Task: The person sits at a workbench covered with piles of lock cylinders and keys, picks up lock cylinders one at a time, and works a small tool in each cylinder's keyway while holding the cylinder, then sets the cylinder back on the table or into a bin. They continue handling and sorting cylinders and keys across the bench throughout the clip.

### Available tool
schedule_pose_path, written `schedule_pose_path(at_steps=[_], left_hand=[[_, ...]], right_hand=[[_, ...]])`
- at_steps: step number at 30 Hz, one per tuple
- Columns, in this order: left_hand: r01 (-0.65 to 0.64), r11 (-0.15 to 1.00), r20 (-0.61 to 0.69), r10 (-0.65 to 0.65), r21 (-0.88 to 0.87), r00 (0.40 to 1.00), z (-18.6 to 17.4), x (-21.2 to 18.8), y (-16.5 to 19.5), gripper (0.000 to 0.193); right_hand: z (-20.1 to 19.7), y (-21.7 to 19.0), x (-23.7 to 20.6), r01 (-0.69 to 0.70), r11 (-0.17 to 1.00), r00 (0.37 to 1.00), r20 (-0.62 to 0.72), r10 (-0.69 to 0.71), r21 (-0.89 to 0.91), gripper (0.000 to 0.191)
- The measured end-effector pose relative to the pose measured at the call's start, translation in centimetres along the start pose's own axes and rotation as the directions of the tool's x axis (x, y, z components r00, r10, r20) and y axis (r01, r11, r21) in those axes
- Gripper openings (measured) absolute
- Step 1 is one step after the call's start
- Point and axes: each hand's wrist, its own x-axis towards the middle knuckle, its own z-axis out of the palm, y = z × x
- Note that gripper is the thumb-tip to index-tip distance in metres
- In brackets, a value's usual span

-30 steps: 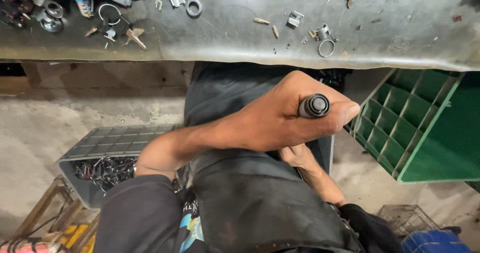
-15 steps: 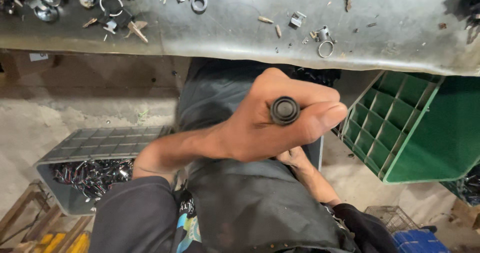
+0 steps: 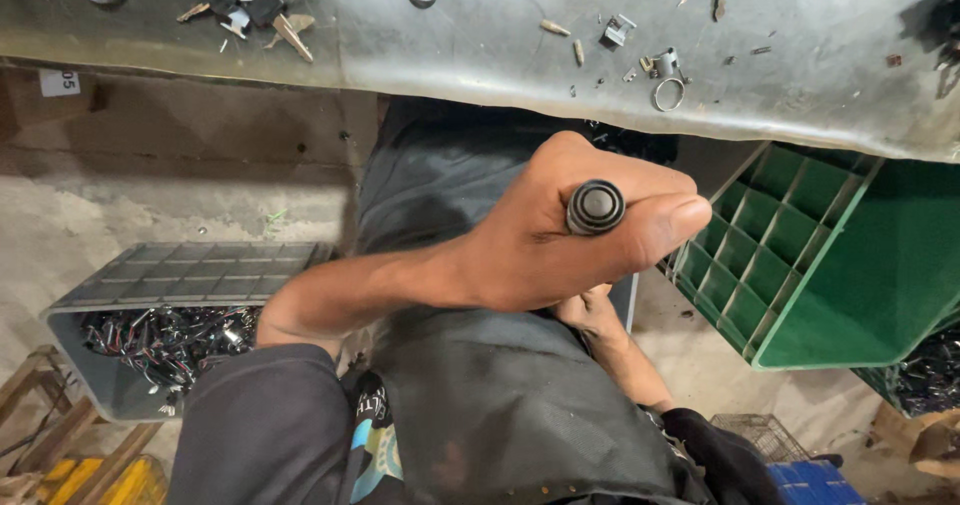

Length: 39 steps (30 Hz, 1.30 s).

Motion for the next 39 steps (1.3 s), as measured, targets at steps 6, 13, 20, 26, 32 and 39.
schedule_pose_path(at_steps=[6,13,20,26,32,39], left_hand=[[0.121,0.993,0.064,-0.121,-0.008,0.991,0.1,0.5,-2.1,0.044],[0.02,1.0,-0.002,-0.02,-0.013,1.0,-0.2,0.6,3.9,0.035],[-0.189,0.917,-0.009,0.205,0.351,0.979,0.5,0.2,5.2,0.023],[-0.089,0.975,-0.047,0.101,0.203,0.994,0.0,-1.4,6.2,0.018],[-0.141,0.978,-0.115,0.16,0.152,0.981,0.4,-4.0,4.1,0.027],[-0.432,0.902,-0.361,0.406,0.009,0.84,-2.0,-7.7,1.1,0.032]], right_hand=[[-0.5,-0.4,-0.1,0.018,0.999,1.0,-0.019,-0.019,-0.04,0.035],[-0.9,-0.6,0.0,0.047,0.996,0.998,-0.042,-0.05,-0.07,0.034],[-0.8,-0.1,0.3,0.103,0.99,0.992,-0.065,-0.11,-0.101,0.034],[-0.8,-0.3,0.5,0.128,0.981,0.987,-0.081,-0.141,-0.143,0.034],[-1.3,-3.0,2.3,0.192,0.962,0.963,-0.151,-0.223,-0.194,0.034],[-0.4,-9.6,10.7,0.064,0.915,0.993,-0.113,-0.02,0.399,0.05]])
